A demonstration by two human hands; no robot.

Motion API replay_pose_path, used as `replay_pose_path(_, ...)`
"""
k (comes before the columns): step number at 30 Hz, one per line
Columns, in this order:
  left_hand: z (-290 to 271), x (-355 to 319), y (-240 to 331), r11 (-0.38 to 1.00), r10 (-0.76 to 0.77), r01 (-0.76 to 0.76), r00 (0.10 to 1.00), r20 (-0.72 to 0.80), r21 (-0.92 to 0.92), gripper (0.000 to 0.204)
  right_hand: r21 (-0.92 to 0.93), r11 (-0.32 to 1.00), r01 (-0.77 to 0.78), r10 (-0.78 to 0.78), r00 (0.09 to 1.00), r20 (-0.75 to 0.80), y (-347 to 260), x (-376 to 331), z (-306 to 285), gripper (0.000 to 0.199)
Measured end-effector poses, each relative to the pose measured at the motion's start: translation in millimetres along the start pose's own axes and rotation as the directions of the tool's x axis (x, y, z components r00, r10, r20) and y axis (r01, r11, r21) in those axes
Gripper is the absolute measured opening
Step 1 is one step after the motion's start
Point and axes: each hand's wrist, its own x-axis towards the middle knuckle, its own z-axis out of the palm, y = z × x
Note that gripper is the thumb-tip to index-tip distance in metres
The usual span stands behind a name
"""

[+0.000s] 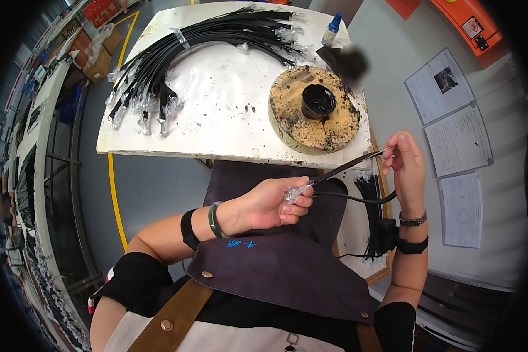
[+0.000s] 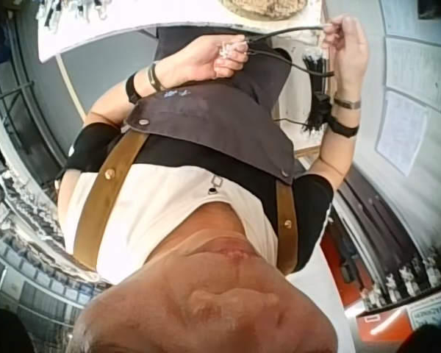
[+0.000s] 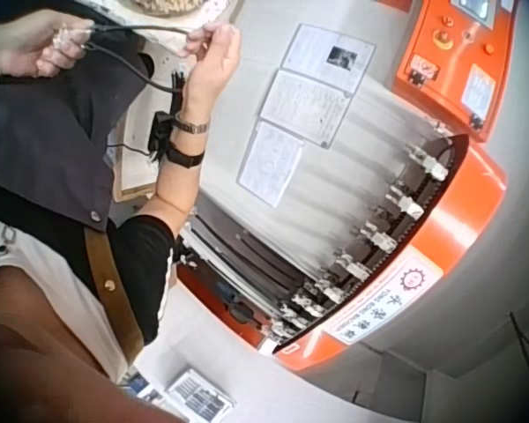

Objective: Dipping ends of black straps into a reservoir and attaching them to small components before hanging them on a rack.

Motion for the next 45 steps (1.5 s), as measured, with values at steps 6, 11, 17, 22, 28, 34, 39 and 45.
replay_pose_path(6,0.2,0.4,-1.4,1.000,0.007,-0.007,1.000,-0.027,0.021,0.030,-0.025,1.000,0.003,-0.002,1.000,0.009,-2.1,-0.8,-0.5,0.029)
replay_pose_path(11,-1.5,1.6,-0.5,0.999,0.011,-0.010,0.999,-0.035,0.030,0.030,0.014,1.000,-0.004,0.004,1.000,-0.008,-3.4,-1.1,-1.4,0.028)
replay_pose_path(17,-2.3,1.9,1.2,1.000,0.009,-0.008,0.999,-0.037,0.026,0.029,0.188,0.980,0.069,-0.058,0.996,-0.062,-16.4,10.9,-8.6,0.027)
replay_pose_path(22,-7.9,1.5,-2.4,1.000,0.018,-0.017,0.998,-0.057,0.019,0.029,-0.133,0.954,0.267,-0.283,0.951,-0.122,-20.8,47.6,2.4,0.028)
replay_pose_path(28,-18.5,1.0,-7.3,0.999,0.027,-0.025,0.998,-0.062,0.041,0.029,-0.177,0.951,0.252,-0.252,0.967,0.024,7.9,77.3,21.1,0.027)
replay_pose_path(34,-5.5,2.1,-1.3,0.995,0.063,-0.056,0.994,-0.092,0.079,0.029,-0.075,0.980,0.185,-0.192,0.976,-0.106,-0.3,64.3,2.1,0.025)
replay_pose_path(39,6.1,12.9,7.3,0.996,0.087,-0.085,0.995,-0.052,0.035,0.027,0.264,0.952,0.156,-0.088,0.964,-0.251,-13.5,11.5,-19.7,0.023)
replay_pose_path(45,14.0,23.7,8.1,0.996,0.081,-0.080,0.997,0.008,-0.036,0.026,0.164,0.981,0.106,-0.061,0.964,-0.257,-0.3,-39.5,-14.1,0.027)
